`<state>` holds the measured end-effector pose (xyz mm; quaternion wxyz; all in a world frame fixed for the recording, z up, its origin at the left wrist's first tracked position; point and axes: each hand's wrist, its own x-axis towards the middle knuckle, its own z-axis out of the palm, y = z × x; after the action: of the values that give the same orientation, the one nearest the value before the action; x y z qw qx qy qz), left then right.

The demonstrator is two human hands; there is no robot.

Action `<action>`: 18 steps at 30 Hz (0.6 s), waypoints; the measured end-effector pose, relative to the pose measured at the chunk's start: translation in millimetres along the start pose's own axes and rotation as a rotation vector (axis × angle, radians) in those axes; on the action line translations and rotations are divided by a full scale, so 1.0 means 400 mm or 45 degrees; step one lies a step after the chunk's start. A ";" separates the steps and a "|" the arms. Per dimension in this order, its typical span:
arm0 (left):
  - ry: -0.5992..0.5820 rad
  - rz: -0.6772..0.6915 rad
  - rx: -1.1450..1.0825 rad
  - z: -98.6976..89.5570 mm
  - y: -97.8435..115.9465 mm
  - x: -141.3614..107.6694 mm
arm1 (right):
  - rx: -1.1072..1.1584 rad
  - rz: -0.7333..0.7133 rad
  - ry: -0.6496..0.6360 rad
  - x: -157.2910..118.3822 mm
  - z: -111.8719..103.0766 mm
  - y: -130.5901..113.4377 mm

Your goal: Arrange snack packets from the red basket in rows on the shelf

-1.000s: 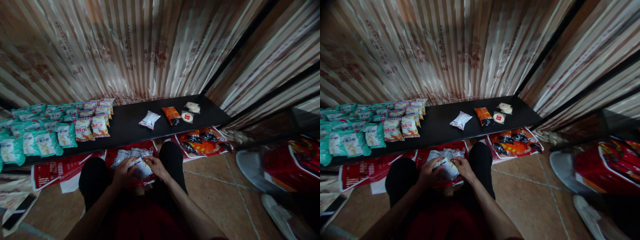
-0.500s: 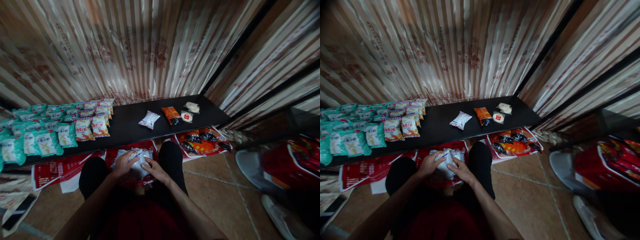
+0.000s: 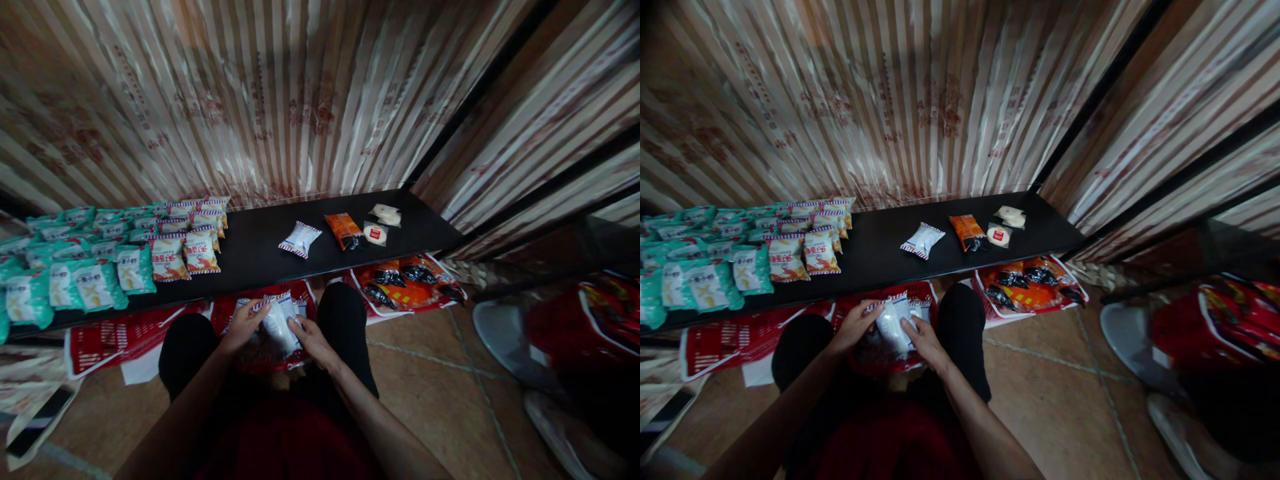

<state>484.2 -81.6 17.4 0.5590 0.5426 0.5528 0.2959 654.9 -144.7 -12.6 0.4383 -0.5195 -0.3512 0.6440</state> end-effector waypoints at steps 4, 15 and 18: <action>0.037 -0.080 -0.181 0.020 0.005 -0.020 | 0.019 0.022 0.018 0.003 0.002 0.002; 0.067 -0.097 -0.409 0.072 -0.012 -0.039 | -0.157 -0.011 0.146 0.013 0.006 0.010; 0.163 -0.058 -0.383 0.079 -0.022 -0.037 | -0.198 -0.022 0.161 0.012 0.012 0.006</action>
<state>508.5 -106.3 7.1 0.6041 0.4200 0.5489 0.3968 649.5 -141.1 -15.5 0.4233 -0.5887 -0.3762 0.5769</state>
